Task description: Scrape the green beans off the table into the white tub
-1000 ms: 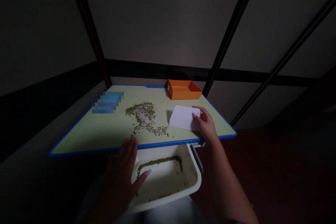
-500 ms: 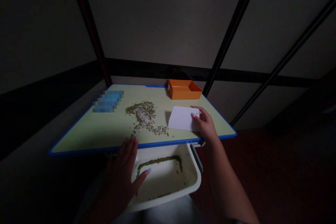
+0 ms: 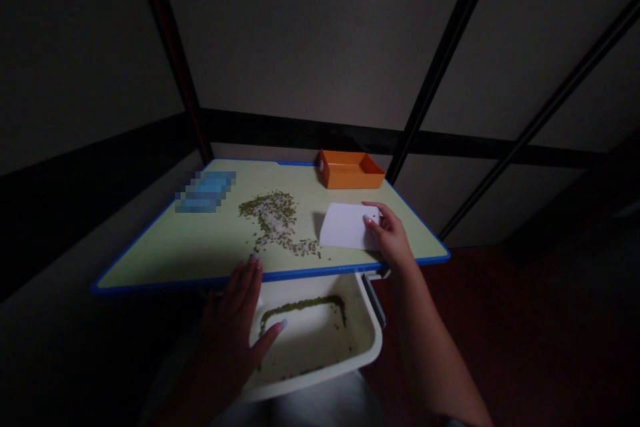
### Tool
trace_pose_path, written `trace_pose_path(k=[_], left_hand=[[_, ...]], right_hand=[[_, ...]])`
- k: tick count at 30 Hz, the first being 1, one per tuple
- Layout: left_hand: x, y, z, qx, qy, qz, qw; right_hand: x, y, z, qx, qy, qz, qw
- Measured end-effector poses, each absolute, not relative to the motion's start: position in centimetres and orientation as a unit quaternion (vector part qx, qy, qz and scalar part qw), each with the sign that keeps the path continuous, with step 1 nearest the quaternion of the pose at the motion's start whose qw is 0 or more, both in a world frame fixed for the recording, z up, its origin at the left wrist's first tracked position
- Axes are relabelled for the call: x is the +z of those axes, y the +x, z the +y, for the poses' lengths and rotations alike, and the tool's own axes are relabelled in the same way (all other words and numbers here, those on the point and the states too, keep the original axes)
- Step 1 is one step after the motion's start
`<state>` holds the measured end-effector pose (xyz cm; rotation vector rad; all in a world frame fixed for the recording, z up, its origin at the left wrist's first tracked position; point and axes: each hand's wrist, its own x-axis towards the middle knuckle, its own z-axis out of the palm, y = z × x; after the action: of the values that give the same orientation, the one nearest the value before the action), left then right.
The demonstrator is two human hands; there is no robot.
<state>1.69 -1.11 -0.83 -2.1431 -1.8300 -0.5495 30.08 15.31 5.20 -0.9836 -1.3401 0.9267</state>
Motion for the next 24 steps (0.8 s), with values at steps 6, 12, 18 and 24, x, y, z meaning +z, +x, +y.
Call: trace_pose_path(k=[6, 12, 18, 24], left_hand=[[-0.92, 1.75, -1.10, -0.196, -0.740, -0.628, 0.142], [-0.91, 1.81, -1.04, -0.192, -0.737, -0.631, 0.146], [-0.73, 1.78, -1.05, -0.194, -0.740, -0.627, 0.146], [-0.76, 1.75, -0.97, -0.194, -0.742, -0.626, 0.142]], right_hand=[[5.10, 30.02, 15.55, 0.418, -0.405, -0.575, 0.575], [4.98, 30.23, 15.62, 0.447, -0.394, -0.573, 0.563], [4.96, 30.22, 15.52, 0.453, -0.390, -0.572, 0.562], [5.14, 30.16, 15.39, 0.455, -0.388, -0.569, 0.565]])
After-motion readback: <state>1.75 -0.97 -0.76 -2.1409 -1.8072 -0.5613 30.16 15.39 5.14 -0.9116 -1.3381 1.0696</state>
